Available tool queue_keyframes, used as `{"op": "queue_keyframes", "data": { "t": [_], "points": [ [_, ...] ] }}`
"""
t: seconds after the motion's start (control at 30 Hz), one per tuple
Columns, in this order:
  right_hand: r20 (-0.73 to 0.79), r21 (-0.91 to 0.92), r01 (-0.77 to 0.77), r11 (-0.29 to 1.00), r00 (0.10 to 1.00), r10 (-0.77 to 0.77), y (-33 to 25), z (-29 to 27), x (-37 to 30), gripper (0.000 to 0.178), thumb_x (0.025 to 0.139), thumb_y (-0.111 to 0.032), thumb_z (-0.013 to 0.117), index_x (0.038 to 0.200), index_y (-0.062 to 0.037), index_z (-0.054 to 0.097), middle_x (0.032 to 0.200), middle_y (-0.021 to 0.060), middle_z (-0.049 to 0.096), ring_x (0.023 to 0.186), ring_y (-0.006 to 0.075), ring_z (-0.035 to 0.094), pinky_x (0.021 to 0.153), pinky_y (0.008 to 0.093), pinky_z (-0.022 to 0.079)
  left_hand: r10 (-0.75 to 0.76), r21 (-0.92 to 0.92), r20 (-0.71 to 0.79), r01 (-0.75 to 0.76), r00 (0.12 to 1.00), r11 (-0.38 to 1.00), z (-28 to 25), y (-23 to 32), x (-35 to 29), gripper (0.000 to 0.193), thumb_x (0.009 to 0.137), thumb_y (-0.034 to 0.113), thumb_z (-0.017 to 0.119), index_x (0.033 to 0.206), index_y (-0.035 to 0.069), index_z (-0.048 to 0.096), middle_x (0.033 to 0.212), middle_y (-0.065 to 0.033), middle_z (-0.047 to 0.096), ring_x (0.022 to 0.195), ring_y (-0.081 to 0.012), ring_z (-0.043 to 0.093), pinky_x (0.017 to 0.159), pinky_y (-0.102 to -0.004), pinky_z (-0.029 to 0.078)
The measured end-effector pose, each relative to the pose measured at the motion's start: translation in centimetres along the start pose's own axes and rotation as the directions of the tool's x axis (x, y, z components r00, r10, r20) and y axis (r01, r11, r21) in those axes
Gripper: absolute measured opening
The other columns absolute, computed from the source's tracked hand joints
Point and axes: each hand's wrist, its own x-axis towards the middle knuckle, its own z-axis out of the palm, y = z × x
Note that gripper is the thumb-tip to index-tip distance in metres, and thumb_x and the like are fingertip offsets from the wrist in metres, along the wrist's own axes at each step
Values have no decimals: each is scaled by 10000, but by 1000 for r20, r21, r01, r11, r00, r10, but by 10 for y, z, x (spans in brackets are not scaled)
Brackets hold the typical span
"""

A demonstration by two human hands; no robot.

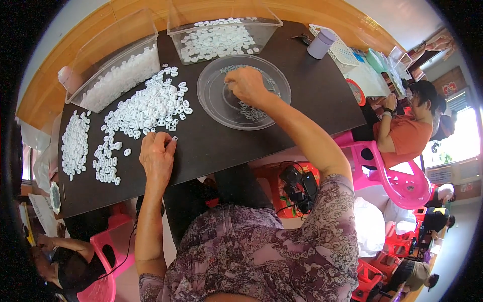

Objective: Assembling small white plastic components by manually inserting small grey parts into them.

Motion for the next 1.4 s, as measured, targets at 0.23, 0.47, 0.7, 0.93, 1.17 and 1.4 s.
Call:
{"op": "queue_keyframes", "data": {
  "t": [0.23, 0.47, 0.7, 0.93, 1.17, 1.4],
  "points": [
    [81, -233, 107, 966, 993, -91, -1, 18, 9, 105, 737, -123, 620, 818, -94, 681, 736, 135, 610, 788, 340, 569, 679, 444, 453, 29, 44, -5, -29, 1000, 999, 0, -1, -4, 134, 718, 90, 686, 744, 59, 558, 775, -92, 509, 784, -289, 526, 652, -411, 439],
    [-83, -83, 115, 990, 989, -122, -8, 10, -9, 73, 724, -135, 598, 741, -95, 657, 709, 158, 594, 772, 360, 574, 686, 456, 460, 25, -8, -2, -25, 1000, 1000, -4, 3, -3, 116, 724, 85, 685, 783, 56, 590, 763, -93, 512, 764, -281, 529, 650, -388, 434],
    [-41, -124, 69, 990, 996, -75, -11, 33, 8, 71, 723, -113, 628, 781, -82, 657, 725, 134, 596, 752, 342, 565, 685, 440, 445, 34, -75, 26, -32, 999, 997, -5, 1, -2, 163, 685, 31, 693, 752, 50, 546, 764, -88, 521, 771, -283, 533, 634, -406, 436],
    [-25, -29, 122, 992, 992, -122, -16, 40, 10, 84, 700, -74, 622, 690, -39, 546, 707, 132, 587, 743, 343, 559, 668, 446, 432, -23, -263, 3, 23, 1000, 964, -17, 1, -20, 167, 684, -4, 673, 734, 33, 518, 712, -91, 522, 695, -275, 536, 608, -388, 426],
    [97, 188, 20, 982, 995, -39, -35, 14, -9, 73, 734, -52, 629, 771, -22, 574, 701, 85, 591, 676, 232, 577, 638, 347, 464, -145, -493, -7, 123, 989, 861, -25, 1, -36, 125, 735, -1, 664, 753, 11, 541, 688, -66, 514, 603, -181, 512, 559, -297, 413],
    [193, 396, -166, 903, 977, 95, -43, 2, -11, 126, 769, -60, 626, 868, 16, 601, 702, 35, 573, 678, 109, 538, 638, 262, 449, -253, -627, 32, 217, 967, 748, -23, 1, -42, 108, 769, 16, 668, 769, 0, 562, 696, -17, 507, 595, -85, 462, 541, -224, 383]
  ]
}}
